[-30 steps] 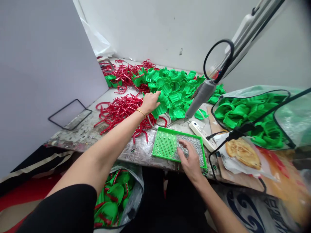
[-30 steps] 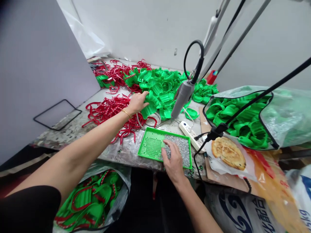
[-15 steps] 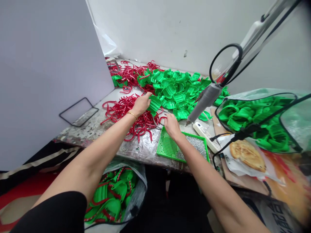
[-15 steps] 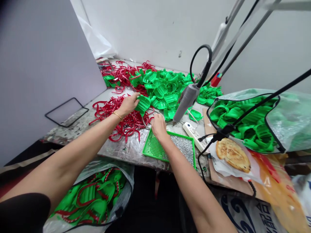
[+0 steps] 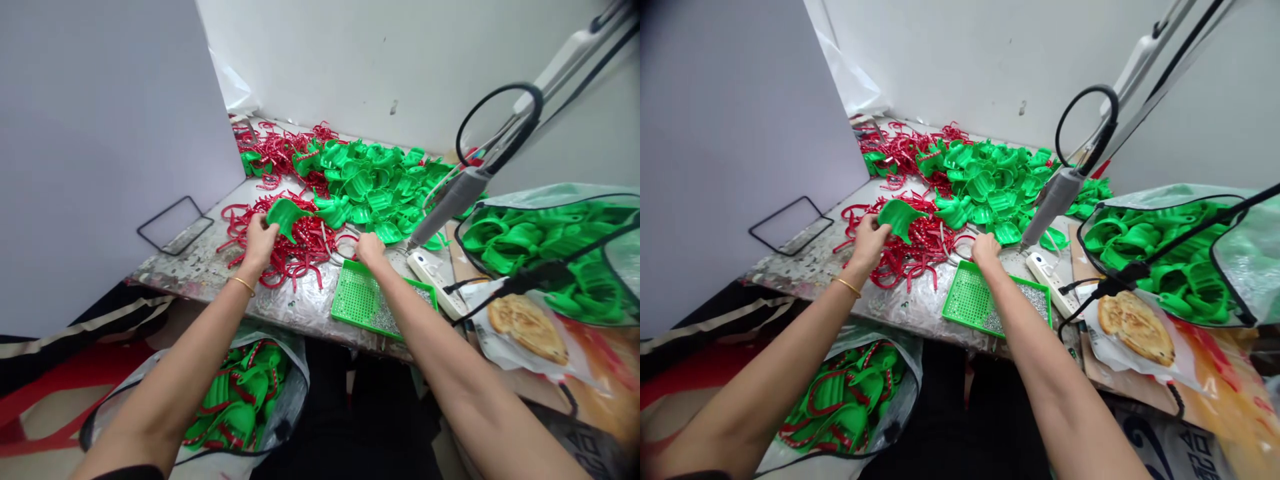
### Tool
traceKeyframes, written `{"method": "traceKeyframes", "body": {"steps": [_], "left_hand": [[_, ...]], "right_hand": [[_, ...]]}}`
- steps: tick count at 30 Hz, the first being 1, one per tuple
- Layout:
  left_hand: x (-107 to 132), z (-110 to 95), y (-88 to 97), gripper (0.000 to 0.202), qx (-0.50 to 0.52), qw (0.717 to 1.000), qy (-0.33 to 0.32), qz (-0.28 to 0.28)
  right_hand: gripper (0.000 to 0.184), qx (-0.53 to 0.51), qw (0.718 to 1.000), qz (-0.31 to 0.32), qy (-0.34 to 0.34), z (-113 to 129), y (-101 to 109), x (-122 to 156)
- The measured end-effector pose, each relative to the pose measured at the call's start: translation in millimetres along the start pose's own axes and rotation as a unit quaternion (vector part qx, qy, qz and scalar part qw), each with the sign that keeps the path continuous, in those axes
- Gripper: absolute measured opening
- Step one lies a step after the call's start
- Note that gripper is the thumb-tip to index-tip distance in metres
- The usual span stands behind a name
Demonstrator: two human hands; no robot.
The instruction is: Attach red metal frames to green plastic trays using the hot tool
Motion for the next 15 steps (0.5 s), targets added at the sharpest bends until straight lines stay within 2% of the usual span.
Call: {"method": "traceKeyframes", "body": {"steps": [3, 5, 7, 9, 11, 15], "left_hand": [[-1, 7, 1.0, 0.014, 0.097, 0.993, 0.060, -0.006], [4, 0, -2.3, 0.015, 0.156, 0.984, 0.080, 0.010], [22, -11, -4.2, 0.016, 0.197, 0.976, 0.086, 0.024], [52, -19, -6.8, 0.018, 0.233, 0.967, 0.096, 0.037], [93, -22, -13.6, 0.025, 0.301, 0.943, 0.134, 0.049], [172, -18, -30.5, 0.043, 0.345, 0.914, 0.202, 0.069]], "right_hand": [[0.024, -0.053, 0.997, -0.050, 0.012, 2, 19, 12], [0.023, -0.105, 0.990, -0.087, 0.030, 2, 34, 23], [0.025, -0.168, 0.977, -0.118, 0.052, -2, 47, 37], [0.026, -0.241, 0.958, -0.134, 0.074, -10, 54, 54], [0.028, -0.317, 0.936, -0.122, 0.090, -20, 51, 74], [0.035, -0.436, 0.893, -0.031, 0.108, -36, 29, 116]]}}
Point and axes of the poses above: each hand's wrist, its own x-axis away from the middle knuckle, its own y-axis out of the back of the hand, z = x × y, the point moved 7 cm from there along -x, towards the middle knuckle, and after that the axes turned 9 degrees about -y, right-handed, at the moved point
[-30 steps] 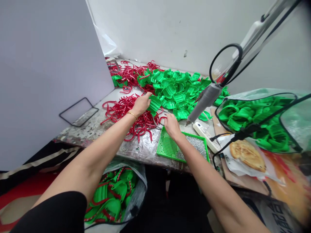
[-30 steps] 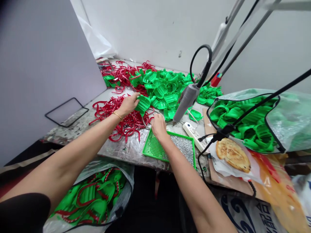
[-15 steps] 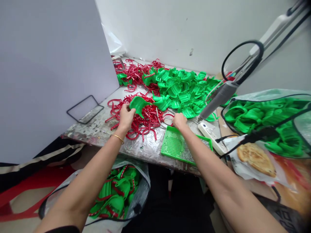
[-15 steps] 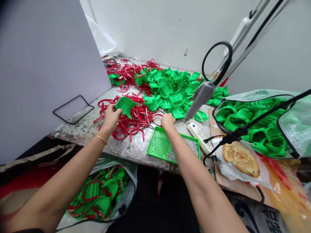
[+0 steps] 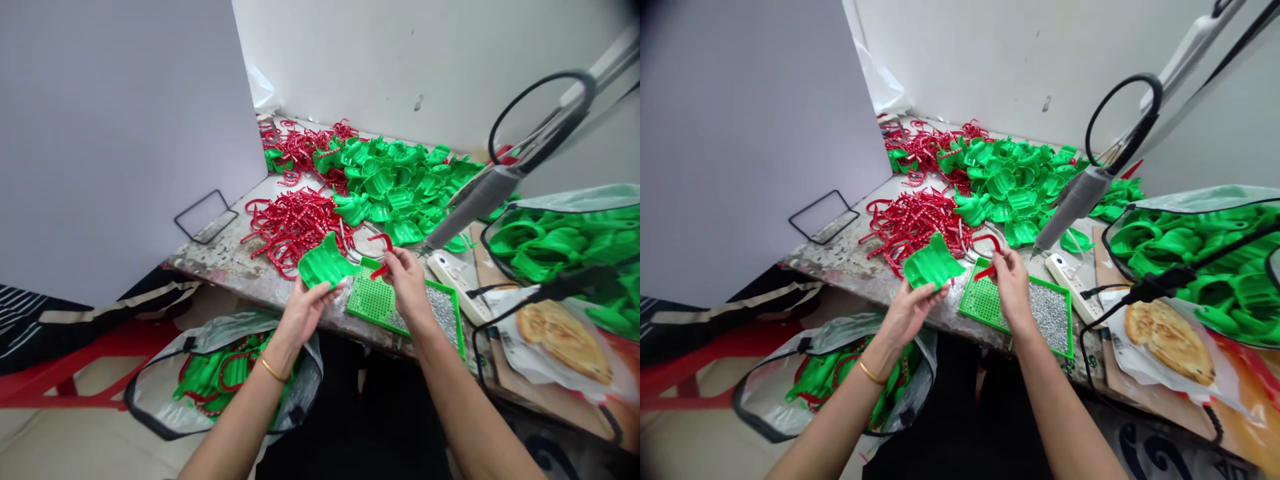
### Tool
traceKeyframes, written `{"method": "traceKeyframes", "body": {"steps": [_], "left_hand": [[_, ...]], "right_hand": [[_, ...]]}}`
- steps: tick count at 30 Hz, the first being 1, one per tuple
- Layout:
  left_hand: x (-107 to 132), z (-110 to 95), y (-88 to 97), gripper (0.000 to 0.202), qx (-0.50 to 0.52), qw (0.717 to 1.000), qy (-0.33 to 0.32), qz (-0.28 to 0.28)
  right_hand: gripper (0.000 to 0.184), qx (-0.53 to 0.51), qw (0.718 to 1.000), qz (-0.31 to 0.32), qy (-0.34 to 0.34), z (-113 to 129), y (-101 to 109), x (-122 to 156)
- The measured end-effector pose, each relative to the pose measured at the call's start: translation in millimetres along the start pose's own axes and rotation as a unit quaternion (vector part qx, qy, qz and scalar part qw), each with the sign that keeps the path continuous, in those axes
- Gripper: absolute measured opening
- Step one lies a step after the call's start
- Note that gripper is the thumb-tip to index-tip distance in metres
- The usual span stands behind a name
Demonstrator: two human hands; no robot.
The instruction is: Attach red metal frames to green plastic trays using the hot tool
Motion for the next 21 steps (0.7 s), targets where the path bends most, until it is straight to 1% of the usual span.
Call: {"method": "traceKeyframes", "body": {"steps": [2, 4, 6, 8, 10, 11, 13, 14, 15, 17, 18, 20, 21], "left_hand": [[23, 20, -5.1, 0.046, 0.014, 0.999, 0.039, 0.008], [39, 33, -10.4, 0.048, 0.028, 0.997, 0.070, 0.024], [49, 40, -15.3, 0.050, 0.036, 0.994, 0.095, 0.050], [57, 44, -21.5, 0.052, 0.048, 0.986, 0.129, 0.098], [64, 47, -29.6, 0.059, 0.084, 0.967, 0.181, 0.156], [68, 48, -33.5, 0.066, 0.110, 0.955, 0.212, 0.178], [76, 51, -39.3, 0.078, 0.154, 0.930, 0.270, 0.196], [80, 53, -41.8, 0.080, 0.164, 0.920, 0.293, 0.200], [84, 55, -44.1, 0.077, 0.167, 0.913, 0.310, 0.205], [90, 58, -48.6, 0.063, 0.163, 0.907, 0.321, 0.219], [92, 60, -50.1, 0.056, 0.162, 0.906, 0.320, 0.224], [94, 62, -50.3, 0.045, 0.167, 0.908, 0.314, 0.221], [93, 62, -49.3, 0.044, 0.174, 0.909, 0.312, 0.216]], "right_hand": [[0.037, -0.039, 0.999, 0.032, -0.007, -4, -2, 19], [0.036, -0.057, 0.997, 0.060, -0.009, -5, -1, 30], [0.033, -0.063, 0.994, 0.093, -0.007, -4, 0, 35], [0.030, -0.066, 0.988, 0.142, -0.002, -2, 1, 37], [0.029, -0.059, 0.980, 0.191, 0.011, 0, 1, 39], [0.028, -0.048, 0.975, 0.215, 0.019, 0, 0, 41], [0.027, -0.015, 0.965, 0.258, 0.040, 2, -3, 46], [0.026, 0.003, 0.958, 0.281, 0.050, 3, -5, 49], [0.025, 0.021, 0.951, 0.303, 0.059, 4, -8, 52], [0.024, 0.053, 0.940, 0.325, 0.087, 7, -10, 56], [0.023, 0.068, 0.938, 0.322, 0.107, 9, -10, 57], [0.020, 0.094, 0.939, 0.295, 0.151, 16, -6, 56], [0.018, 0.102, 0.939, 0.282, 0.170, 19, -4, 56]]}}
Point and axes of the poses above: each hand's wrist, its own x-axis away from the middle knuckle, its own y-axis out of the back of the hand, z = x × y, the point moved 7 cm from there along -x, towards the middle knuckle, and after that the axes turned 9 degrees about -y, right-handed, at the moved point
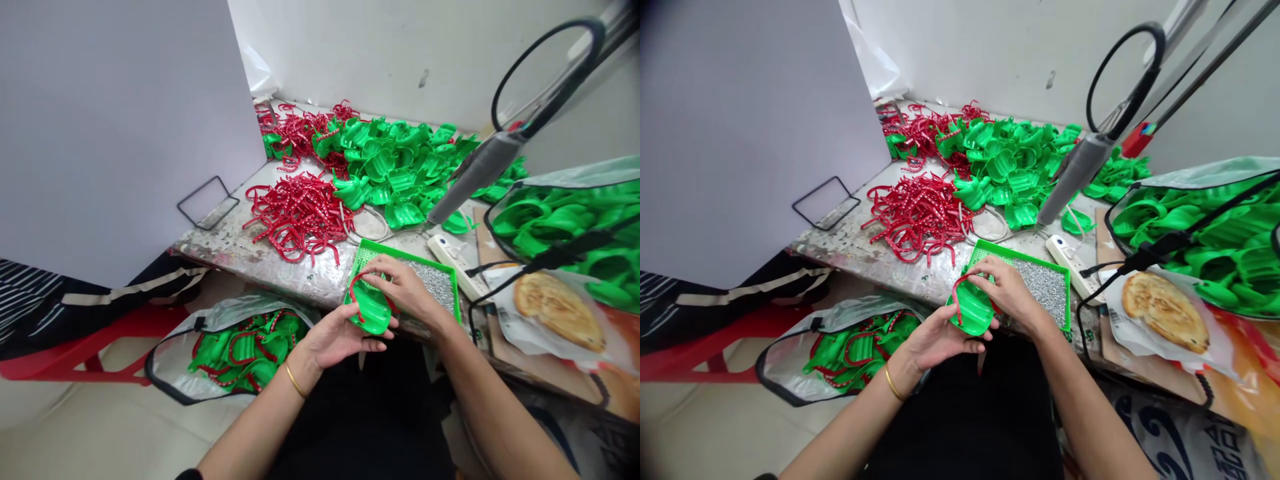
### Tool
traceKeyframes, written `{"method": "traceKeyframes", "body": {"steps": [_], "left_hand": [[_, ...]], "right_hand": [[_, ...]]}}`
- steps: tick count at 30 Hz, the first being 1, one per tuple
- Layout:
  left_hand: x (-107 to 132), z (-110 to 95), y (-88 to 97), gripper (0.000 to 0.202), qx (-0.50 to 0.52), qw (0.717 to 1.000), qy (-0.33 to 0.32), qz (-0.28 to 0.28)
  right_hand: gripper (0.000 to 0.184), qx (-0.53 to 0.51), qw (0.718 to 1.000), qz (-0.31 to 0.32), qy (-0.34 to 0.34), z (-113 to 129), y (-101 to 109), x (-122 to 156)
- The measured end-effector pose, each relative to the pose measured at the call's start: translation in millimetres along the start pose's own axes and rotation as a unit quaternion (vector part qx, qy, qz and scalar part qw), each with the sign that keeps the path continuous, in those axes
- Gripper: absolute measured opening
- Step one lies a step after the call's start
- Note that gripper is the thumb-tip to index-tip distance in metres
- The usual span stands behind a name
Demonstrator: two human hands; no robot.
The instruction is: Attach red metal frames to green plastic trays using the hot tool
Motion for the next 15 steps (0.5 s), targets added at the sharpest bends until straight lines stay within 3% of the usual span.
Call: {"method": "traceKeyframes", "body": {"steps": [2, 5, 8, 10, 12, 15], "left_hand": [[-2, -2, 3.0, 0.055, 0.024, 1.000, 0.001, -0.002], [-7, -2, 5.4, 0.073, 0.077, 0.997, 0.031, -0.001], [-11, -1, 6.9, 0.061, 0.110, 0.993, 0.042, -0.011], [-11, -3, 10.5, 0.057, 0.110, 0.993, 0.011, -0.031], [-11, -8, 16.0, 0.057, 0.099, 0.992, -0.045, -0.059], [-10, -16, 20.7, 0.053, 0.072, 0.985, -0.129, -0.093]], "right_hand": [[0.017, 0.013, 1.000, 0.004, 0.012, 3, 0, 0], [0.017, 0.004, 0.997, 0.070, 0.014, 5, -10, 2], [0.017, 0.002, 0.995, 0.093, 0.030, 11, -12, 3], [0.016, 0.025, 0.997, 0.042, 0.054, 18, -3, 4], [0.016, 0.047, 0.996, -0.055, 0.055, 23, 13, 6], [0.019, 0.030, 0.975, -0.219, -0.020, 16, 34, 15]]}}
Point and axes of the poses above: each hand's wrist, its own x-axis away from the middle knuckle, its own y-axis out of the back of the hand, z = x × y, the point moved 7 cm from there along -x, towards the middle knuckle, and after that the axes turned 9 degrees about -y, right-handed, at the moved point
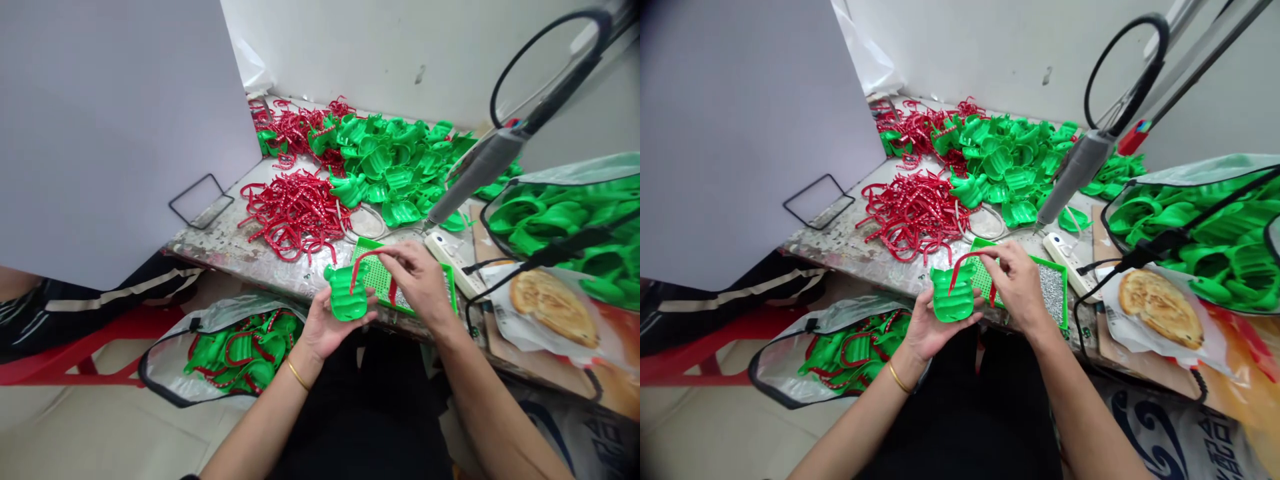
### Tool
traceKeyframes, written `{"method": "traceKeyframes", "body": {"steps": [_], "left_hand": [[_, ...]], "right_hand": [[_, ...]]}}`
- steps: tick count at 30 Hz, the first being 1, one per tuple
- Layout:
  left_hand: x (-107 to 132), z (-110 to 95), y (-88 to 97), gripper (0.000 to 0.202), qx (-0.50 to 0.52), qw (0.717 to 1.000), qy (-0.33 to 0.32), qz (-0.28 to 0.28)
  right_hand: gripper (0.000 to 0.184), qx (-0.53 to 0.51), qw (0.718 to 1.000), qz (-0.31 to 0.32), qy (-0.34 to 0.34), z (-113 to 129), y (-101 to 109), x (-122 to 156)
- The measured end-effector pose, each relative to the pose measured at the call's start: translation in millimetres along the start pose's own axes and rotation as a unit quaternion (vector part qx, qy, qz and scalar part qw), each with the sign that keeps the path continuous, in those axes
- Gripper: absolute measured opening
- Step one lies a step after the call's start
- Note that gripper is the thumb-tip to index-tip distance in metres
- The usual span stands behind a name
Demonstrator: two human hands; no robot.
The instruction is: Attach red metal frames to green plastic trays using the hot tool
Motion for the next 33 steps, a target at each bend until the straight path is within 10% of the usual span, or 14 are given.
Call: {"method": "traceKeyframes", "body": {"steps": [4, 10, 21, 26, 30, 33], "left_hand": [[-6, -1, -4.7, 0.043, -0.046, 0.996, -0.077, -0.019], [-9, 5, -3.6, 0.041, -0.010, 0.995, -0.083, -0.046], [-9, 6, -3.0, 0.047, -0.037, 0.998, -0.059, 0.006], [-8, -1, 1.4, 0.051, -0.079, 0.990, -0.112, 0.009], [-5, -9, 2.9, 0.067, -0.108, 0.983, -0.151, 0.013], [-4, -8, 1.4, 0.071, -0.129, 0.980, -0.152, 0.022]], "right_hand": [[0.019, 0.038, 0.991, -0.043, -0.117, -18, -11, 17], [0.023, 0.328, 0.939, 0.027, -0.103, -6, -20, 25], [0.013, 0.423, 0.890, 0.131, 0.111, 32, -36, -3], [0.013, 0.345, 0.932, 0.072, 0.082, 32, -23, -3], [0.012, 0.138, 0.988, 0.031, -0.067, 1, -9, 6], [0.014, -0.034, 0.974, 0.103, -0.198, -28, -24, 23]]}}
Point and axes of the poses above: each hand's wrist, its own x-axis away from the middle knuckle, its own y-axis out of the back of the hand, z = x × y, the point moved 7 cm from there along -x, towards the middle knuckle, and after that the axes turned 9 degrees about -y, right-handed, at the moved point
